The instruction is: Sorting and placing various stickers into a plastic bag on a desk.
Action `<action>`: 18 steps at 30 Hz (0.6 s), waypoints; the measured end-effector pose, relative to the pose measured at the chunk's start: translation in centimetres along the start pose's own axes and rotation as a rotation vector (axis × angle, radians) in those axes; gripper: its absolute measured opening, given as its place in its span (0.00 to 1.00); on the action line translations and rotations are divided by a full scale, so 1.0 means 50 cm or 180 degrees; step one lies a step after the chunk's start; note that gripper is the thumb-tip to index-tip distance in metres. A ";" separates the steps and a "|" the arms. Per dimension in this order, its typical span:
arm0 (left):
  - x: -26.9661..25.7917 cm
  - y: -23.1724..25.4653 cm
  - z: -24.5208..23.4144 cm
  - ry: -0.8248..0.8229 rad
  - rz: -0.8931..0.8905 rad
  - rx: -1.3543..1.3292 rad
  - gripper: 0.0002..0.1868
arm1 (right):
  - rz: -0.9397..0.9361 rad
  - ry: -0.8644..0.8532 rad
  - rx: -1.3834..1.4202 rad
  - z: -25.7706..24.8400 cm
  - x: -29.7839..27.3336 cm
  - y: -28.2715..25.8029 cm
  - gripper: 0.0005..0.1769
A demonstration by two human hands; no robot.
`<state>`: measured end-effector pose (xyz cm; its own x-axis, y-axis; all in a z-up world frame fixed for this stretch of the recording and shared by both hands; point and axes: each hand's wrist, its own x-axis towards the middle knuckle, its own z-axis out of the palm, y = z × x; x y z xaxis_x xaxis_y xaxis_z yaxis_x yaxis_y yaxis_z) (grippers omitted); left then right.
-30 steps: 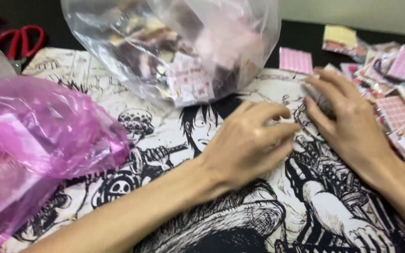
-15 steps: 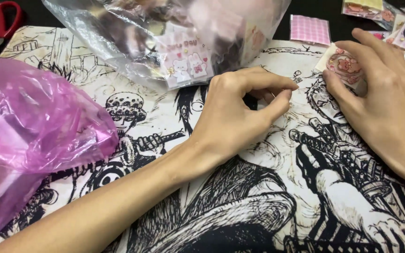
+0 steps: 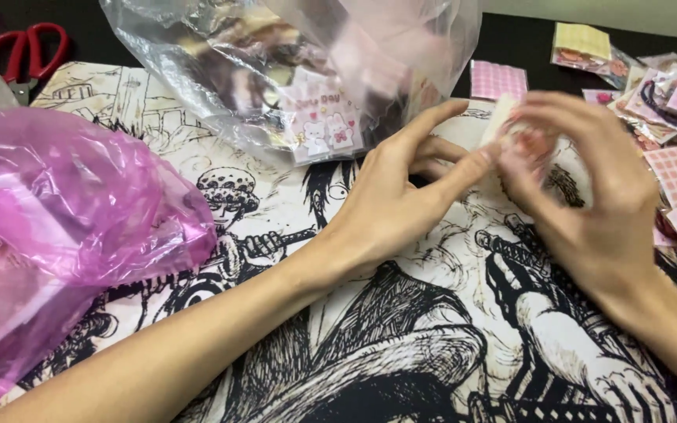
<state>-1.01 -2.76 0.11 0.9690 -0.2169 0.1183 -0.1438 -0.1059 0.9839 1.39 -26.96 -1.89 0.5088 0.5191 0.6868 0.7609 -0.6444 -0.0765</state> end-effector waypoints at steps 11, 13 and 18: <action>0.027 -0.052 -0.007 0.0320 0.0164 -0.0457 0.35 | -0.0169 -0.0120 0.0465 -0.018 0.007 -0.070 0.23; 0.024 -0.046 -0.005 0.0393 0.0092 -0.0480 0.34 | -0.0092 -0.0124 0.0755 -0.015 -0.005 -0.081 0.12; 0.021 -0.037 -0.006 0.0603 0.0104 -0.0564 0.32 | 0.0257 -0.0880 0.2616 -0.052 0.048 -0.152 0.07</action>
